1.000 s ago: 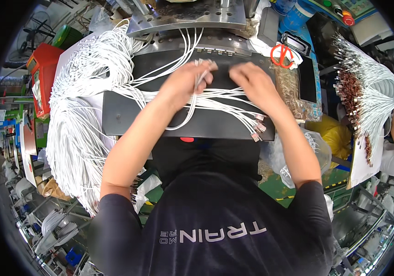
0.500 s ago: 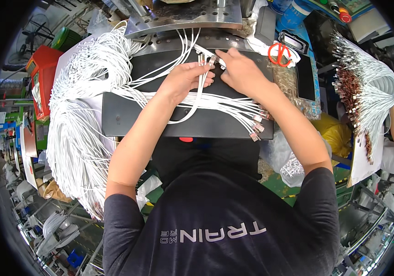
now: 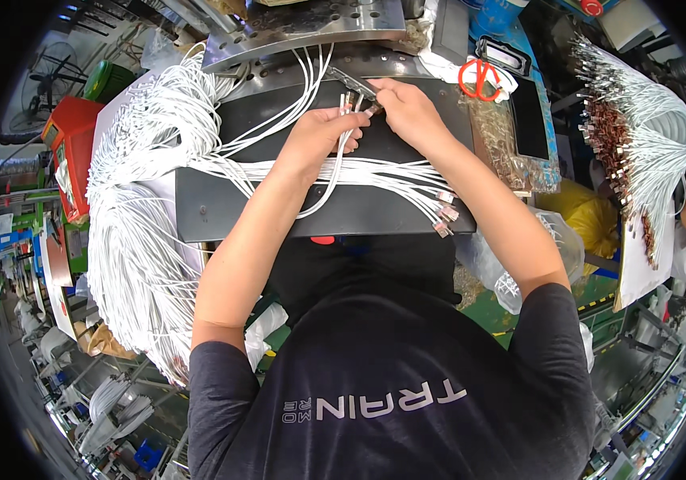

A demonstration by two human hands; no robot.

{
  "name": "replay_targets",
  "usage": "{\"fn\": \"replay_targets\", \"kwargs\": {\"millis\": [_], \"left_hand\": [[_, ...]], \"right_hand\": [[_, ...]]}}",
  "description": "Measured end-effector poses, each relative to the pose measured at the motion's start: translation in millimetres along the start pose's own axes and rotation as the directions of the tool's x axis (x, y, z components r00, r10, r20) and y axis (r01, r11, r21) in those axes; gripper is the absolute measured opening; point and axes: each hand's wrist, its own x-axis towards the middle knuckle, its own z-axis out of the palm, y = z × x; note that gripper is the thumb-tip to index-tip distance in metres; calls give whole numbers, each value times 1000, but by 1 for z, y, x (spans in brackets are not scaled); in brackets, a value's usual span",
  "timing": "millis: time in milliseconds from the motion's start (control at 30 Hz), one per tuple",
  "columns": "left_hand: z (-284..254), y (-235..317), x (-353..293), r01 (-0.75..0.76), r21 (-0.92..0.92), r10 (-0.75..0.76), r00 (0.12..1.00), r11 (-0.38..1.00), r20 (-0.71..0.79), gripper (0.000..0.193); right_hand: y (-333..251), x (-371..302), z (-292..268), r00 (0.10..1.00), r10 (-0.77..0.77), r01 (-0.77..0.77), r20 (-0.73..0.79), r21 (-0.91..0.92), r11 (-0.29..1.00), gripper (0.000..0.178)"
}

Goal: Sorting and aligning multiple white wire bundles into an assembly jig or terminal press.

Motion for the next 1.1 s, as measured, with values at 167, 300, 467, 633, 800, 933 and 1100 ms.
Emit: {"fn": "replay_targets", "kwargs": {"millis": [167,300,467,633,800,933,1100], "left_hand": [[2,0,2,11,-53,-11,1000,999,-16,23],[-8,3,3,43,-93,-42,999,995,11,25],[-19,5,9,78,-59,-71,991,995,114,26],[-12,8,8,133,-11,-131,984,991,120,27],[-16,5,11,129,-18,-125,980,991,152,29],[-11,4,9,109,-19,-105,984,994,145,30],[-8,5,3,64,-33,-62,995,997,81,28]], "right_hand": [[-2,-3,1,990,-125,111,-67,-183,977,41],[3,6,-14,993,-91,89,72,30,996,39],[0,8,-29,981,63,-77,185,68,995,36],[8,4,-22,976,-60,46,211,73,996,33],[8,7,-23,978,-54,32,200,115,993,33],[13,6,-21,974,-101,90,202,62,994,34],[14,7,-26,968,-115,112,224,25,993,41]]}}
